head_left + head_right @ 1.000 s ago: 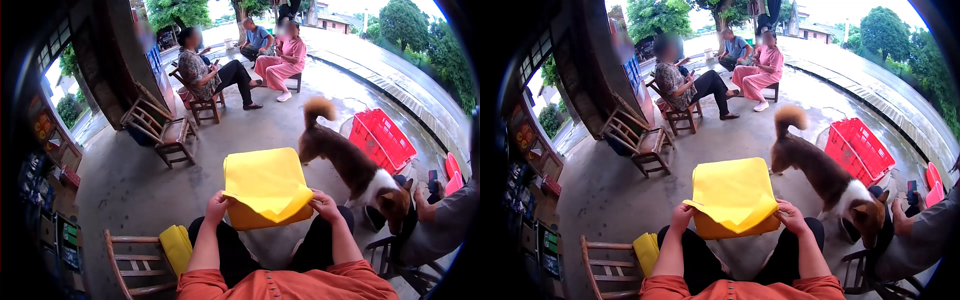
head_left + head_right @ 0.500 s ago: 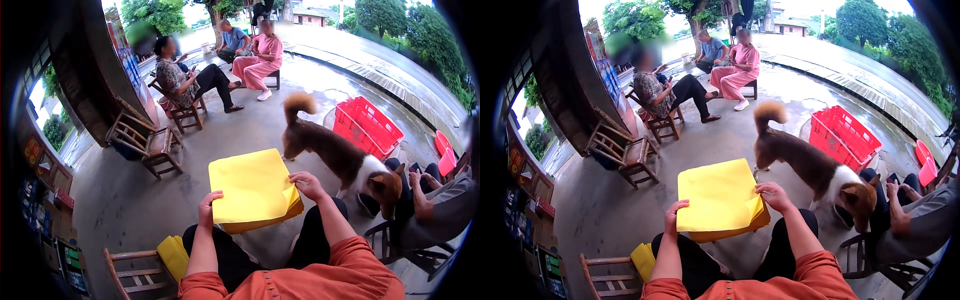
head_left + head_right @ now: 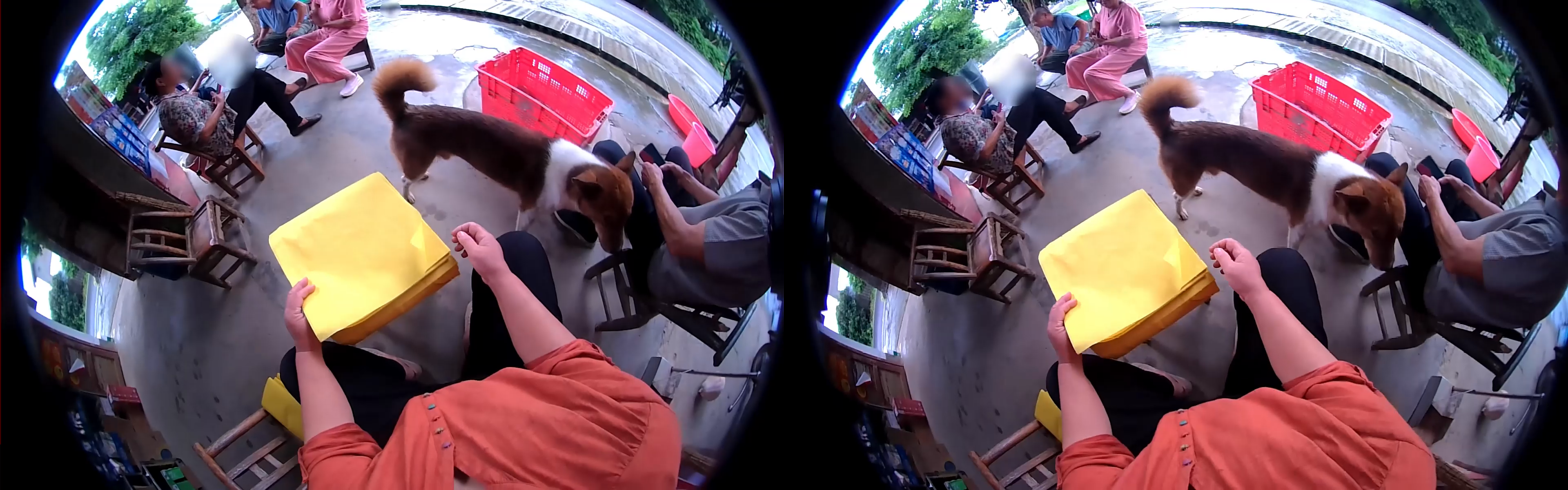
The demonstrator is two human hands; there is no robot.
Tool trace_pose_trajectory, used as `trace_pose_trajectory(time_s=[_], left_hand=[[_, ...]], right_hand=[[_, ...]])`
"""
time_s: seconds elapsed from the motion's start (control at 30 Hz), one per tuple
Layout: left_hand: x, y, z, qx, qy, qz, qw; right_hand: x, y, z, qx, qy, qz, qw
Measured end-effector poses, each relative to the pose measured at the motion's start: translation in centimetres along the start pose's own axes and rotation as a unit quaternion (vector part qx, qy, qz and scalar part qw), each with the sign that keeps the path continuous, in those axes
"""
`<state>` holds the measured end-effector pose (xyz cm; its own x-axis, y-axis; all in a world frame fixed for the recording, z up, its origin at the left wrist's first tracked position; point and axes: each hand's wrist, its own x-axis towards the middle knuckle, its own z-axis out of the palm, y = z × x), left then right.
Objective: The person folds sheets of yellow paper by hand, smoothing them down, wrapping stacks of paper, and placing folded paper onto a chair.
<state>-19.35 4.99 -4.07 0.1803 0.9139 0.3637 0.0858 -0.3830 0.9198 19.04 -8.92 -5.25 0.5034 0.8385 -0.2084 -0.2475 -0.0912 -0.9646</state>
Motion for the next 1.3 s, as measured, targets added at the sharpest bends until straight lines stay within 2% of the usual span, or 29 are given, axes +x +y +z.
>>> trace_pose_trajectory(time_s=[0.03, 0.07, 0.13, 0.17, 0.2, 0.23, 0.27, 0.33, 0.37, 0.43, 0.53, 0.6, 0.67, 0.77, 0.9, 0.97, 1.07, 1.1, 1.13, 1.2, 1.23, 1.3], left_hand=[[0.2, 0.1, -0.3, -0.077, 0.006, -0.073, 0.994], [0.3, 0.0, -0.7, -0.075, 0.004, -0.073, 0.995], [0.6, 0.0, -1.2, -0.213, 0.014, -0.184, 0.959], [0.5, -0.1, -1.3, -0.212, 0.012, -0.184, 0.960], [0.3, -0.1, -1.4, -0.128, -0.010, -0.115, 0.985], [0.2, -0.2, -1.5, -0.042, -0.032, -0.045, 0.998], [0.3, 0.0, -1.4, -0.042, -0.032, -0.045, 0.998], [0.1, 0.6, -1.2, 0.088, -0.045, 0.013, 0.995], [0.1, 0.4, -1.2, 0.088, -0.047, 0.013, 0.995], [0.4, 0.0, -1.3, 0.007, -0.042, -0.014, 0.999], [0.7, 0.0, -1.6, -0.027, -0.033, -0.033, 0.999], [0.8, 0.6, -1.7, -0.042, -0.024, -0.055, 0.997], [0.8, 1.2, -1.6, -0.060, -0.016, -0.077, 0.995], [1.5, 1.6, -1.2, -0.077, 0.025, -0.163, 0.983], [2.0, 0.8, -1.9, -0.082, 0.017, -0.178, 0.980], [2.2, 0.8, -2.2, -0.104, 0.009, -0.231, 0.967], [2.6, 0.8, -2.5, -0.064, 0.004, -0.243, 0.968], [2.5, 2.4, -1.8, -0.031, 0.043, -0.216, 0.975], [2.7, 4.5, -2.0, -0.017, 0.071, -0.277, 0.958], [3.4, 4.8, -4.6, 0.038, 0.181, -0.143, 0.972], [3.2, 4.9, -4.4, 0.042, 0.177, -0.143, 0.973], [2.4, 11.4, 0.9, 0.151, 0.051, 0.023, 0.987]], right_hand=[[-0.3, -0.6, -0.1, -0.027, -0.020, -0.043, 0.999], [-0.4, -0.8, -0.2, -0.053, -0.041, -0.085, 0.994], [-0.7, -1.3, -0.3, -0.049, -0.067, -0.075, 0.994], [-1.7, -2.9, 0.0, -0.136, -0.087, -0.168, 0.973], [-2.4, -4.1, 0.4, -0.222, -0.105, -0.257, 0.935], [-2.7, -4.3, 0.8, -0.233, -0.133, -0.278, 0.922], [-3.2, -5.2, 1.4, -0.232, -0.132, -0.278, 0.923], [-4.3, -7.1, 2.9, -0.327, -0.183, -0.391, 0.841], [-4.4, -7.3, 3.7, -0.326, -0.182, -0.389, 0.842], [-4.4, -7.7, 4.7, -0.373, -0.267, -0.396, 0.795], [-3.2, -7.1, 4.2, -0.439, -0.262, -0.357, 0.781], [-2.5, -5.9, 3.0, -0.423, -0.253, -0.356, 0.794], [-2.3, -5.2, 1.7, -0.426, -0.189, -0.347, 0.814], [-2.5, -4.4, 1.6, -0.444, -0.158, -0.361, 0.804], [-1.2, -3.5, 2.6, -0.427, -0.106, -0.409, 0.800], [-0.4, -3.6, 2.9, -0.415, -0.110, -0.419, 0.800], [1.2, -3.5, 2.9, -0.389, -0.124, -0.440, 0.800], [1.5, -3.5, 2.8, -0.375, -0.134, -0.450, 0.799], [1.8, -3.3, 2.8, -0.374, -0.132, -0.450, 0.800], [1.9, -3.0, 3.0, -0.348, -0.114, -0.449, 0.815], [1.9, -2.8, 3.0, -0.346, -0.111, -0.446, 0.818], [2.1, -2.5, 3.2, -0.304, -0.130, -0.451, 0.829]])
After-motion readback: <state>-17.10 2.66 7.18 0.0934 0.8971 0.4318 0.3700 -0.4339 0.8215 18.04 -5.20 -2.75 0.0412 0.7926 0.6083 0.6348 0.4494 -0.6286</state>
